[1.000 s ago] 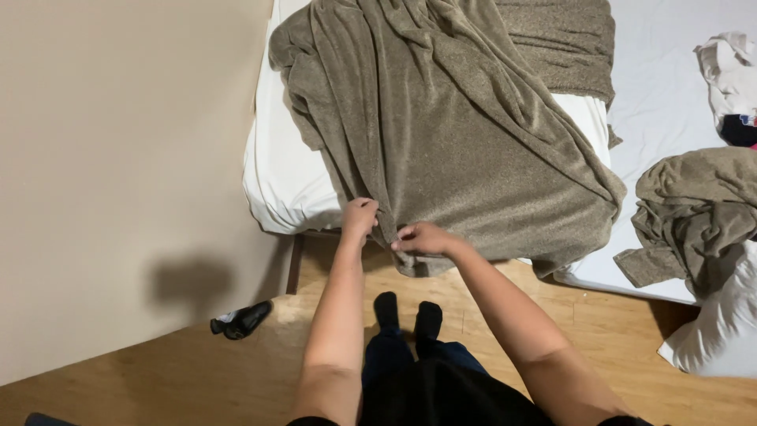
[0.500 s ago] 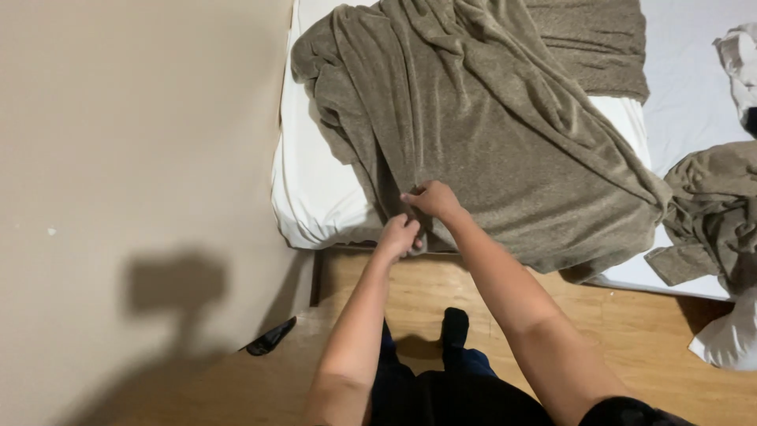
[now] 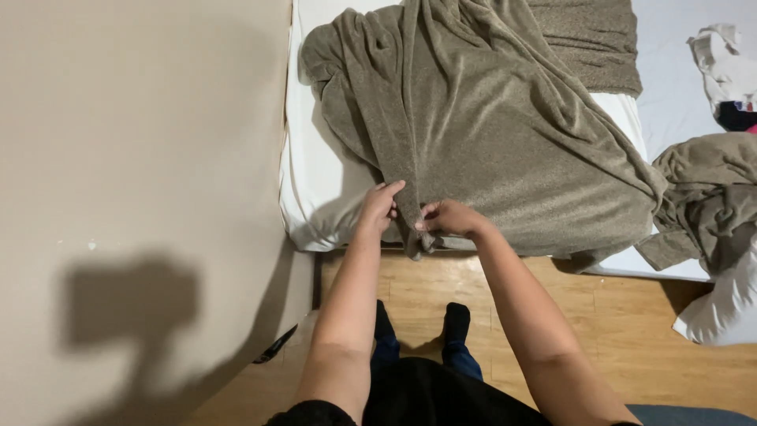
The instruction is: Spreading and folding a brown blanket on a hotel bed.
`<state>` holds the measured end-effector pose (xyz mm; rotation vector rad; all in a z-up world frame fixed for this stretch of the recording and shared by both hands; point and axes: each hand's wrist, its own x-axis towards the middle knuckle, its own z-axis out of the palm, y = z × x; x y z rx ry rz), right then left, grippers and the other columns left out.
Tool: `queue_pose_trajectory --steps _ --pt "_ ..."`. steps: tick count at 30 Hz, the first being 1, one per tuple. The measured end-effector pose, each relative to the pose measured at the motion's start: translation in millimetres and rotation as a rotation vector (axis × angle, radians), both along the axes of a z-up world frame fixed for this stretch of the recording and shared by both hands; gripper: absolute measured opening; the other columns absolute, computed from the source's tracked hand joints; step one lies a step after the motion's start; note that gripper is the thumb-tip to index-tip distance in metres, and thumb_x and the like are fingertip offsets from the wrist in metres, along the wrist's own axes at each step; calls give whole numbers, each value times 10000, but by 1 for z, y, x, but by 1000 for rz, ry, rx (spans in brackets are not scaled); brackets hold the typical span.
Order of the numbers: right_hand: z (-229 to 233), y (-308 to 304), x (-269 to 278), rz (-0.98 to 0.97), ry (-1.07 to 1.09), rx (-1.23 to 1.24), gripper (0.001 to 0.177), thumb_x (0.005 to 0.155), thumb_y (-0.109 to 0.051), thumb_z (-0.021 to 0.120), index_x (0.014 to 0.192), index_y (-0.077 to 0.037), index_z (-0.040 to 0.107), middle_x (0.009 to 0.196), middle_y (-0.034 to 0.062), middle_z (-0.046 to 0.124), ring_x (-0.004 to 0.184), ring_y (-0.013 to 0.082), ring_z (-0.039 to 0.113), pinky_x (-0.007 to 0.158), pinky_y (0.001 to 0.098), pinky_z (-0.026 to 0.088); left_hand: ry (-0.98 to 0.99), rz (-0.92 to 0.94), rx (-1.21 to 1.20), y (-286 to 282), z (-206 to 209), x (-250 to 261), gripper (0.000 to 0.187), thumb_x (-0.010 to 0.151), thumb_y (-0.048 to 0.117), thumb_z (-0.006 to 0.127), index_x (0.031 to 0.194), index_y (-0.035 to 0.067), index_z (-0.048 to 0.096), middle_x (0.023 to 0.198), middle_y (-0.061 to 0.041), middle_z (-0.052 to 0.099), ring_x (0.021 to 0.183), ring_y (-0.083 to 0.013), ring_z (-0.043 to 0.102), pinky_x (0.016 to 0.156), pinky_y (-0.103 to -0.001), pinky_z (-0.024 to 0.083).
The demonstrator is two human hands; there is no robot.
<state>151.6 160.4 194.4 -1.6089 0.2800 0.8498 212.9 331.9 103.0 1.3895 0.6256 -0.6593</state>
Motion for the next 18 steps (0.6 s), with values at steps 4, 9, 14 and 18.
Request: queue_pose_trajectory --steps 4,9,14,18 --pt "12 -1 9 93 -169 -426 388 877 -278 777 1140 8 772 1114 257 748 1085 443 698 875 520 563 -74 -150 127 21 19 -4 855 999 444 698 1579 -35 290 1550 -325 336 1395 -453 445 1086 -532 497" --pt "59 41 34 -10 -327 -597 714 960 -670 619 1098 11 783 1015 217 767 1013 399 727 832 505 585 -720 -339 539 8 39 -43 125 874 145 642 866 22 666 822 -222 683 878 -436 682 752 -503 545" --pt "2 34 66 131 -353 -730 503 907 -533 714 948 -38 800 886 178 748 883 367 720 733 491 579 -386 -282 242 30 67 -39 438 847 339 777 1165 57 673 1164 -205 659 1116 -408 632 869 -530 566" --pt "22 28 62 74 -321 -629 471 978 -424 663 1169 -9 780 1095 242 750 1079 438 693 908 522 553 -131 -142 199 58 58 -20 436 921 356 668 1301 142 686 1387 -185 617 1273 -389 596 951 -514 572"
